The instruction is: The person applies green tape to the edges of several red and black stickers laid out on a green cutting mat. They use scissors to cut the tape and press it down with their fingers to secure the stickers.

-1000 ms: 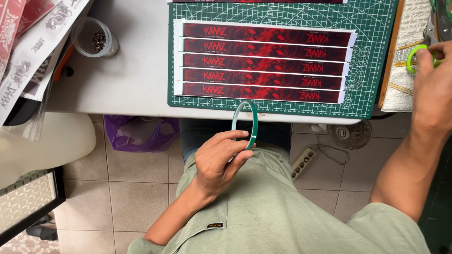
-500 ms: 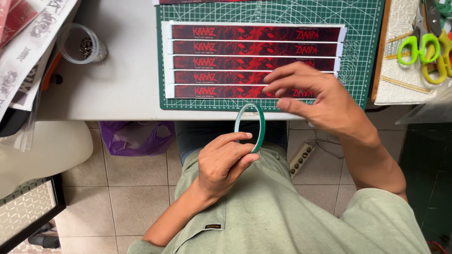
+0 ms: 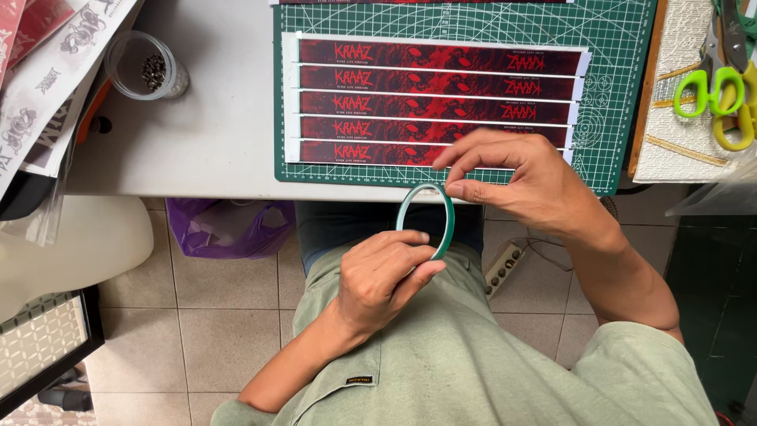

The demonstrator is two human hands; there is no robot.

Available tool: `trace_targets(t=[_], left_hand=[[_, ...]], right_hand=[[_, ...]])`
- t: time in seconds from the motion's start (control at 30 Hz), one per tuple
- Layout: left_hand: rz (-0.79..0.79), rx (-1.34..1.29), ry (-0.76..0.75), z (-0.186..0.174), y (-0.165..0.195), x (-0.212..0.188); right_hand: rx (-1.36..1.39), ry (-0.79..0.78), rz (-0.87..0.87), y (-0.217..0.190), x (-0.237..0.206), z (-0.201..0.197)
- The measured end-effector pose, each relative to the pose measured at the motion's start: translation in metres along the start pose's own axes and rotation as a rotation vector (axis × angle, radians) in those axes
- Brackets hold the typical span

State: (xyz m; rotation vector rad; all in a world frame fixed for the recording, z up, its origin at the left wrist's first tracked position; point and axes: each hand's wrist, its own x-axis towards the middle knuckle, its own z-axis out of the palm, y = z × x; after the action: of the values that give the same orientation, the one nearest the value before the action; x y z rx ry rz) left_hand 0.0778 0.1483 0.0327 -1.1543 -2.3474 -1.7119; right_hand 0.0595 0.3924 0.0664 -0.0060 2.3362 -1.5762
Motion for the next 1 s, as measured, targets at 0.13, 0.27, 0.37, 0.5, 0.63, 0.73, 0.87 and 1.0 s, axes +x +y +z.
trace_targets(t=[0.13, 0.27, 0.37, 0.5, 0.63, 0.73, 0.87, 1.0], left_hand=[[-0.182, -0.014, -0.097, -0.003, 0.006, -0.004], [-0.182, -0.060, -0.153, -0.006, 0.008, -0.007], [-0.216, -0.113, -0.179, -0.004, 0.008, -0.011], [-0.164, -0.113, -0.169, -0.001, 0.004, -0.014], [-0.209, -0.141, -0.232, 0.001, 0.002, -0.019], [-0.307, -0.219, -0.274, 0.002, 0.003, -0.023], [-0.291, -0.221, -0.257, 0.002, -0.002, -0.023], [-0.320, -0.238, -0.241, 0.002, -0.003, -0.023]], right_hand=[[-0.170, 0.052, -0.141, 0.006, 0.004, -0.002], [-0.237, 0.100, -0.268, 0.018, 0.022, -0.028], [-0.255, 0.126, -0.144, 0.025, 0.036, -0.052], [-0.324, 0.051, -0.222, 0.029, 0.053, -0.075], [-0.370, 0.023, -0.119, 0.029, 0.075, -0.087], [-0.445, 0.031, -0.129, 0.031, 0.093, -0.088], [-0.466, 0.019, -0.159, 0.037, 0.113, -0.081], [-0.340, -0.061, -0.055, 0.041, 0.131, -0.081]])
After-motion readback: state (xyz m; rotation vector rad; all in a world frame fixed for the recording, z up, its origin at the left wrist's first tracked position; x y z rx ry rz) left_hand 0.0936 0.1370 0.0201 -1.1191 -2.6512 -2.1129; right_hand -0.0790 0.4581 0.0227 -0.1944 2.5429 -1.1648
